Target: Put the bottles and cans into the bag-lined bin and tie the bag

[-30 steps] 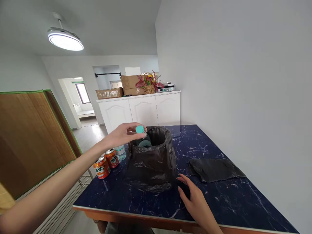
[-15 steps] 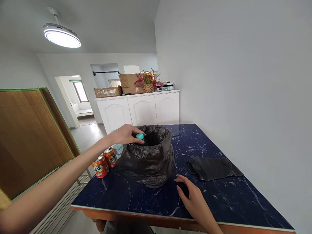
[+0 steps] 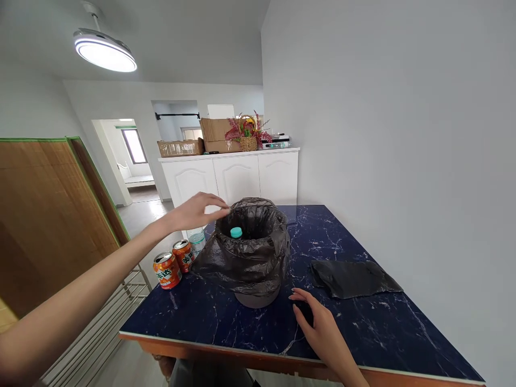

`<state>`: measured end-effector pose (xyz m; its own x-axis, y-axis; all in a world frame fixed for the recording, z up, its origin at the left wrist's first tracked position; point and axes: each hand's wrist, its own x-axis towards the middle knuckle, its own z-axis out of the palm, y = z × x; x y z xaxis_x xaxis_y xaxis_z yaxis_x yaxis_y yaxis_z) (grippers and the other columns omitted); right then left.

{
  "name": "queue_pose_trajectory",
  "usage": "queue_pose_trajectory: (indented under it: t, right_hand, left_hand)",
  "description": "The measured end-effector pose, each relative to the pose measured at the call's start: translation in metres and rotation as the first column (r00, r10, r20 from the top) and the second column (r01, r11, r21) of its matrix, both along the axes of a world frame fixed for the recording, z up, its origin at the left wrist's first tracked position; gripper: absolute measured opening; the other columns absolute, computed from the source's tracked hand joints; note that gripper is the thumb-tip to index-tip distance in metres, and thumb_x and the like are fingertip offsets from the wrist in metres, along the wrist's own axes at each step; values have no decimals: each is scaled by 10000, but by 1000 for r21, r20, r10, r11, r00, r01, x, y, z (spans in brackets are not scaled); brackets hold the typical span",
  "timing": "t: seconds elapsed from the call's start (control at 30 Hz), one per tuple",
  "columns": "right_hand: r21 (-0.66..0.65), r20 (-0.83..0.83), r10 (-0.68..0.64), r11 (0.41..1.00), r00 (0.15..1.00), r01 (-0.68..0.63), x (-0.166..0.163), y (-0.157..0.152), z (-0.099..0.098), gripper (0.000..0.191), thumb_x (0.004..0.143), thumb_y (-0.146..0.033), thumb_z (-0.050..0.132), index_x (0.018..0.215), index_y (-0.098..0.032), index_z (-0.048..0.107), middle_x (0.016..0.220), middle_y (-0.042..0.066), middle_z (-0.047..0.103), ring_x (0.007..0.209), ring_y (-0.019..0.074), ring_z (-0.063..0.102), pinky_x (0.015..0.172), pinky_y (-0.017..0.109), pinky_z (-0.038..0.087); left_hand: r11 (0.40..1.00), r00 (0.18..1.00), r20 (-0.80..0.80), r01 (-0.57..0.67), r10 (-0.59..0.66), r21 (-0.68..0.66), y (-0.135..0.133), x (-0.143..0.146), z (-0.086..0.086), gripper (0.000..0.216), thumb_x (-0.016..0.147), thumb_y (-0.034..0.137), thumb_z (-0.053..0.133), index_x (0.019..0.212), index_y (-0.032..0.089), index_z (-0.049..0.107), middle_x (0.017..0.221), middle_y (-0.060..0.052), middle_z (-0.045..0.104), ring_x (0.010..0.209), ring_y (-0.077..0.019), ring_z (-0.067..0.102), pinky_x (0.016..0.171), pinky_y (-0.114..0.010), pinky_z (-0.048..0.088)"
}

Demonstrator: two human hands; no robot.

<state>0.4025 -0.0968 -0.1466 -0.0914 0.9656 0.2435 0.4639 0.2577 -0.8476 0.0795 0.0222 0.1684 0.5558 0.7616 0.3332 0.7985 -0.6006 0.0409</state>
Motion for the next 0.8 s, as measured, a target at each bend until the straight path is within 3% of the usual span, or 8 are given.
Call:
queue_pose_trajectory:
  t: [0.13,0.3,0.47,0.63,0.73,0.8]
  right_hand:
    - [-2,2,-5,1000,1000,5,0,0,-1,482,1061,-582,464,1484,-355,513,1412,86,707,533,165,600,600,378,562]
    - [24,-2,-18,1000,1000,18,0,-1,-1,476,1043,-585,493,1451,-349,562,1384,99,728,500,165,602,583,380,579]
    - [40,27,-37,999,999,36,-1,0,0,477,1042,-592,495,1432,-331,582,1358,100,743,512,169,614,569,368,568]
    - [18,22,-9,1000,1000,9,0,0,0,487,1055,-596,473,1448,-324,567,1375,118,726,503,158,593,546,358,559]
    - [6,12,-7,1000,1000,7,0,0,-2,477,1053,-599,474,1446,-347,569,1370,109,728,466,149,561,517,364,547]
    - [9,12,-10,1000,1000,10,1,1,-4,469,1053,-596,479,1444,-354,569,1363,101,731,479,158,578,531,372,553]
  left_hand:
    - [960,956,111,-277,271,44,4,-67,-18,551,975,611,488,1247,208,747,1325,-111,757,1267,-340,664,1154,-459,451]
    - [888,875,167,-460,454,-8,17,-127,-54,703,927,638,527,1406,131,619,1437,-225,672,1323,-409,633,1108,-529,493]
    - [882,853,238,-469,464,-42,46,-122,-80,758,979,630,479,1534,115,501,1529,-221,610,1297,-374,660,1071,-474,522]
    - [899,861,265,-435,433,-56,58,-104,-92,616,993,604,518,1393,145,615,1218,-194,786,1081,-362,762,885,-442,589]
    - [906,865,294,-423,406,-7,47,-101,-84,495,985,592,575,1278,203,662,1056,-138,818,1013,-343,780,825,-423,601]
    - [897,857,333,-437,394,63,33,-100,-64,466,1004,583,562,1284,219,643,1094,-128,813,1036,-343,773,866,-451,600]
